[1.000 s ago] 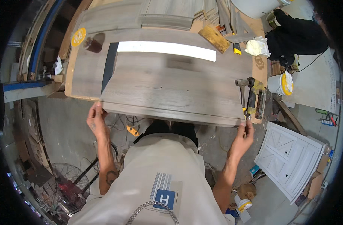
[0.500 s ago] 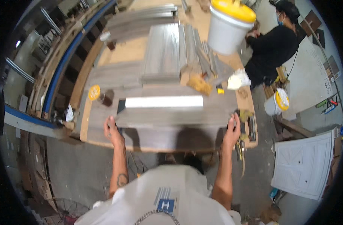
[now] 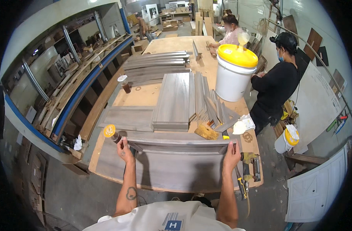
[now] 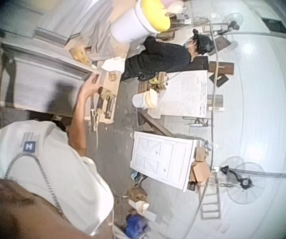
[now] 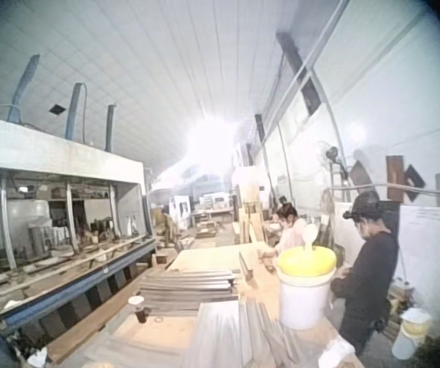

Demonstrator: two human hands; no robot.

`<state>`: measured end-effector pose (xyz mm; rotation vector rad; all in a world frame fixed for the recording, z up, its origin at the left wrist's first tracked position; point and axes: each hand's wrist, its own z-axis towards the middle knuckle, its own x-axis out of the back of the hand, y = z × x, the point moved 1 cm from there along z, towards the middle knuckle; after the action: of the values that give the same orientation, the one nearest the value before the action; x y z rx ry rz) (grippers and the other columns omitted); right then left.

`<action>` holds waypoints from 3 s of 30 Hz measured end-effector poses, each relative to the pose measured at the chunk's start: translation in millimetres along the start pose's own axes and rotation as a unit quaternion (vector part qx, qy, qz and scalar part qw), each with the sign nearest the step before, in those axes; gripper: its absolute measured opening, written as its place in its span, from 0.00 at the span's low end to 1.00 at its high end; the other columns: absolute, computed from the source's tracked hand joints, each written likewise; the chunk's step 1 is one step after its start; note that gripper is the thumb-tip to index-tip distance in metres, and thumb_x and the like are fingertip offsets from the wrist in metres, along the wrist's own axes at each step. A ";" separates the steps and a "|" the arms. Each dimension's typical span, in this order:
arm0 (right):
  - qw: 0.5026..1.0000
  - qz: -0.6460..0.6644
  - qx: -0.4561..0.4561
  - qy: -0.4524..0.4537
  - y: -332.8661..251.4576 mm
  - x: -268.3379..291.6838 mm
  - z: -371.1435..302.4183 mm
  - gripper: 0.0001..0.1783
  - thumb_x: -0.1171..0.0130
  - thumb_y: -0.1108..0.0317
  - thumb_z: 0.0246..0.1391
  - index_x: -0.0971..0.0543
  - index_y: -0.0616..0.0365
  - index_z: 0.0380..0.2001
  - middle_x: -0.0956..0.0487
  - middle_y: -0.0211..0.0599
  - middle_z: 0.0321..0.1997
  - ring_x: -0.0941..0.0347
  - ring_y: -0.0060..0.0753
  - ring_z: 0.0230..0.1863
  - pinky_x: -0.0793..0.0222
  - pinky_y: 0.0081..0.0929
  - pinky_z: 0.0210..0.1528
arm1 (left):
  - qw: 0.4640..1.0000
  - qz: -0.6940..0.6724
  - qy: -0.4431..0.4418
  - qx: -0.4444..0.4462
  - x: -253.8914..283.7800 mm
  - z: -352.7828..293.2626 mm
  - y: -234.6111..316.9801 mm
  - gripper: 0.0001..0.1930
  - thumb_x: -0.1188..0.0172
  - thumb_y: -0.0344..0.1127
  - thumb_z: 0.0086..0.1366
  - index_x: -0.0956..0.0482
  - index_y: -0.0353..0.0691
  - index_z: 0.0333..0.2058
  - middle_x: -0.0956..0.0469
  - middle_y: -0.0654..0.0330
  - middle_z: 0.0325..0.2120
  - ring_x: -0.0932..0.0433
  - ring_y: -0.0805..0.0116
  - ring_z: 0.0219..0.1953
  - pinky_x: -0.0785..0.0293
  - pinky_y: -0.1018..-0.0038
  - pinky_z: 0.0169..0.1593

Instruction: Assembling and securing wood panels using a hammer and a pneumatic nail gun in a workshop environment.

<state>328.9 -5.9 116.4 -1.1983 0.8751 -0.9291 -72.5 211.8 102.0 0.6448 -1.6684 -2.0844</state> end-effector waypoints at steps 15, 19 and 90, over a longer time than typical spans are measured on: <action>0.995 -0.091 -0.013 -0.037 -13.5 9.5 -14.8 0.26 0.35 0.64 0.61 0.25 0.79 0.52 0.19 0.39 0.34 0.28 0.19 0.34 0.29 0.22 0.38 | 0.990 0.095 0.059 -0.086 21.1 5.2 1.6 0.19 0.30 0.41 0.61 0.25 0.30 0.40 0.27 0.60 0.33 0.31 0.67 0.36 0.31 0.71 0.44; 0.972 -0.233 -0.011 -0.037 -51.2 -7.1 -15.1 0.21 0.33 0.60 0.57 0.19 0.68 0.45 0.18 0.48 0.30 0.24 0.38 0.28 0.28 0.34 0.37 | 0.984 0.154 0.055 -0.069 14.8 17.7 10.3 0.19 0.31 0.40 0.62 0.23 0.30 0.41 0.24 0.58 0.36 0.28 0.67 0.39 0.30 0.70 0.47; 0.638 -0.352 0.528 -0.435 -398.9 0.2 61.1 0.15 0.35 0.58 0.58 0.24 0.58 0.29 0.29 0.42 0.16 0.31 0.48 0.18 0.38 0.38 0.22 | 0.658 0.155 -0.465 -0.572 -99.8 -142.8 366.8 0.34 0.38 0.19 0.42 0.17 0.51 0.52 0.23 0.61 0.34 0.27 0.63 0.30 0.33 0.69 0.36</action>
<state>337.8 -30.2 519.1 -0.6871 -0.9638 -1.0198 97.9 76.4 444.8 -1.1808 -0.2759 -2.6831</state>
